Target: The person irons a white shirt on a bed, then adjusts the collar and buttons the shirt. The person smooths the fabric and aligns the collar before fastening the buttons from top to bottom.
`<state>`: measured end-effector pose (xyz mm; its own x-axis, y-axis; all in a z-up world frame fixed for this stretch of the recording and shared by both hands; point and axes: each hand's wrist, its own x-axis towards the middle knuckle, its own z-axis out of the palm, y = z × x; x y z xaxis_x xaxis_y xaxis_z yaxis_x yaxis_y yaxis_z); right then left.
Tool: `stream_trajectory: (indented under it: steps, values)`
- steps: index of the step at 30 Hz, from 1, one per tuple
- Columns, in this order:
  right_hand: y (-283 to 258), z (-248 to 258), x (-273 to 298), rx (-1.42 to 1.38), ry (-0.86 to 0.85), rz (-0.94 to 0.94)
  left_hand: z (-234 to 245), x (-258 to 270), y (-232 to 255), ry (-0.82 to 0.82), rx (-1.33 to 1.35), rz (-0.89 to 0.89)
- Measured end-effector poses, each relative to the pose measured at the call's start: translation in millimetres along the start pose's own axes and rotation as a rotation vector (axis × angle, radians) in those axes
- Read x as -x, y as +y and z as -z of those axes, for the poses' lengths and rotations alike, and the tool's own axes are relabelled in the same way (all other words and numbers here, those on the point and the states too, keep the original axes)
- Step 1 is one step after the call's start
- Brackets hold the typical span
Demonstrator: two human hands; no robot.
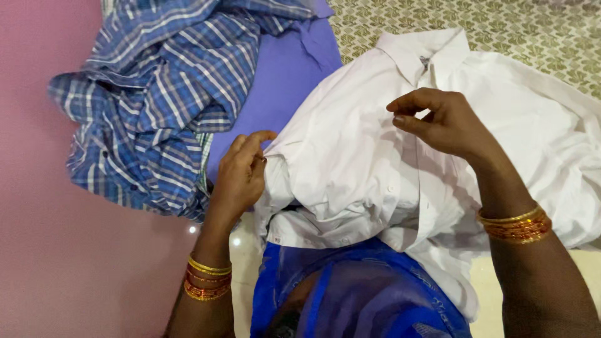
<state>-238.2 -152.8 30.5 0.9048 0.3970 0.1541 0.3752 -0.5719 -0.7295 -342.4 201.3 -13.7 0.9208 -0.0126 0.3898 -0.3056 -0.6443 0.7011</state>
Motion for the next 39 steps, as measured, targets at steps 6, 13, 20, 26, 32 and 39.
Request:
stream_trajectory:
  steps: [6,13,20,26,32,39]
  values:
    - [42,-27,-73,0.363,0.056,0.152,-29,2,-18,0.037,-0.234,-0.125]
    - [64,-54,-154,0.885,0.125,0.412,-19,-15,-9,0.081,0.080,-0.024]
    - [90,-65,-157,0.632,0.013,0.231,21,-44,5,0.005,-0.332,-0.061]
    - [96,-62,-156,0.568,0.029,0.243,20,-84,-2,0.433,-0.854,-0.510]
    - [98,-60,-151,0.529,0.059,0.232,17,-109,-40,-0.097,-0.584,0.028]
    - [101,-65,-153,0.542,0.106,0.286,26,-128,-88,-0.612,-0.202,0.030]
